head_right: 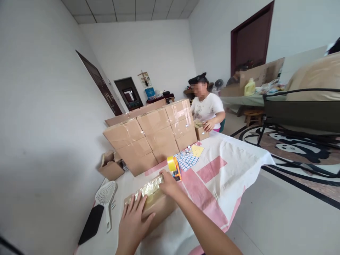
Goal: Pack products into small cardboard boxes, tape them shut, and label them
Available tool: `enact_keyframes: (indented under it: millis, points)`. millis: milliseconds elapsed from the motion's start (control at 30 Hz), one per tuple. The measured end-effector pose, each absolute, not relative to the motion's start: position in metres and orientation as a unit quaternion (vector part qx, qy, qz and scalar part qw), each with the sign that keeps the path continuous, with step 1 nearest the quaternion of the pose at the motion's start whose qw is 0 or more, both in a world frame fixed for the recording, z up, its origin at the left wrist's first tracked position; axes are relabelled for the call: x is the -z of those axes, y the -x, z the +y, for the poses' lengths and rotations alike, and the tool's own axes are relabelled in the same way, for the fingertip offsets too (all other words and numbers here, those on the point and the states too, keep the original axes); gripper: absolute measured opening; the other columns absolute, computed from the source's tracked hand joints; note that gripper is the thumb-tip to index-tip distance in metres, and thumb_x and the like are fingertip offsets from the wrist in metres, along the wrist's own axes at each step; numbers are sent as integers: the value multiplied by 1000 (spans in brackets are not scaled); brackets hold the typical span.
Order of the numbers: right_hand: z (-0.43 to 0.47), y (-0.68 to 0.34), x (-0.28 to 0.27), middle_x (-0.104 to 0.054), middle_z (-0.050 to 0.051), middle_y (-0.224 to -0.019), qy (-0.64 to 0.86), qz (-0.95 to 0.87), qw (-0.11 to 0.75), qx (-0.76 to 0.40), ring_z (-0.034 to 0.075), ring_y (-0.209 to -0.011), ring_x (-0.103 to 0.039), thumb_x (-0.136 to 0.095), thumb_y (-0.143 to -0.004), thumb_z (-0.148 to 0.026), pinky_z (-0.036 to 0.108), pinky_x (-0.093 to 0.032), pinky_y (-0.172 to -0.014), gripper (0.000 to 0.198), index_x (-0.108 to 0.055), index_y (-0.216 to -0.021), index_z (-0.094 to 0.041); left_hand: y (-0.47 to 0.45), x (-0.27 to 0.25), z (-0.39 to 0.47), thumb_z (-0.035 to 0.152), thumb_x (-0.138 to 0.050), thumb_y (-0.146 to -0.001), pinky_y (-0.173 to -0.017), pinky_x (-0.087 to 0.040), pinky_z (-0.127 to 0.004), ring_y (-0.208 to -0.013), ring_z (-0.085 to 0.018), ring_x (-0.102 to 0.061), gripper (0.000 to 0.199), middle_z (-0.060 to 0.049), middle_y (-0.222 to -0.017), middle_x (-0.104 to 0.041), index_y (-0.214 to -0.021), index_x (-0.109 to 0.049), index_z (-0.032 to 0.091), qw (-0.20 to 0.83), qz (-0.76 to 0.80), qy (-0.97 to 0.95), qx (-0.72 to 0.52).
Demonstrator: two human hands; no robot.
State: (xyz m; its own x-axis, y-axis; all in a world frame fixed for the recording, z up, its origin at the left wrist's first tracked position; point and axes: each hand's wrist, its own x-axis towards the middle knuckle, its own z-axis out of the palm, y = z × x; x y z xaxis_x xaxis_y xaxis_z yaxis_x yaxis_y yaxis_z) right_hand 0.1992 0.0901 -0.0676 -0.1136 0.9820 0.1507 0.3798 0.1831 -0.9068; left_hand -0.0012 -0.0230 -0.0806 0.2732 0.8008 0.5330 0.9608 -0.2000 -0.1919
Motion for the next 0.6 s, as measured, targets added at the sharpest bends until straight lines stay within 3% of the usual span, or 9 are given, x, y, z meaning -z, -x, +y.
enact_keyframes:
  millis: [167, 300, 600]
  points:
    - [85, -200, 66, -65, 8, -118, 525, -652, 420, -351, 24, -111, -64, -61, -68, -3, 32, -45, -95, 58, -59, -124, -20, 27, 107, -3, 48, -65, -87, -100, -48, -44, -130, -30, -61, 56, 3, -144, -65, -142, -64, 34, 290, -502, 790, 200]
    - [85, -198, 67, -64, 9, -119, 523, -647, 428, -353, 25, -113, -63, -63, -69, -6, 34, -45, -98, 56, -59, -123, -19, 28, 113, 1, 43, -67, -81, -100, -44, -45, -123, -30, -64, 55, 4, -137, -69, -135, -68, 32, 314, -503, 774, 223]
    - [87, -198, 73, -64, 9, -124, 510, -644, 442, -360, 26, -120, -61, -64, -73, -11, 34, -44, -102, 52, -59, -124, -20, 19, 86, -9, 42, -69, -83, -92, -46, -36, -111, -23, -68, 49, 3, -125, -76, -129, -69, 24, 386, -412, 782, 264]
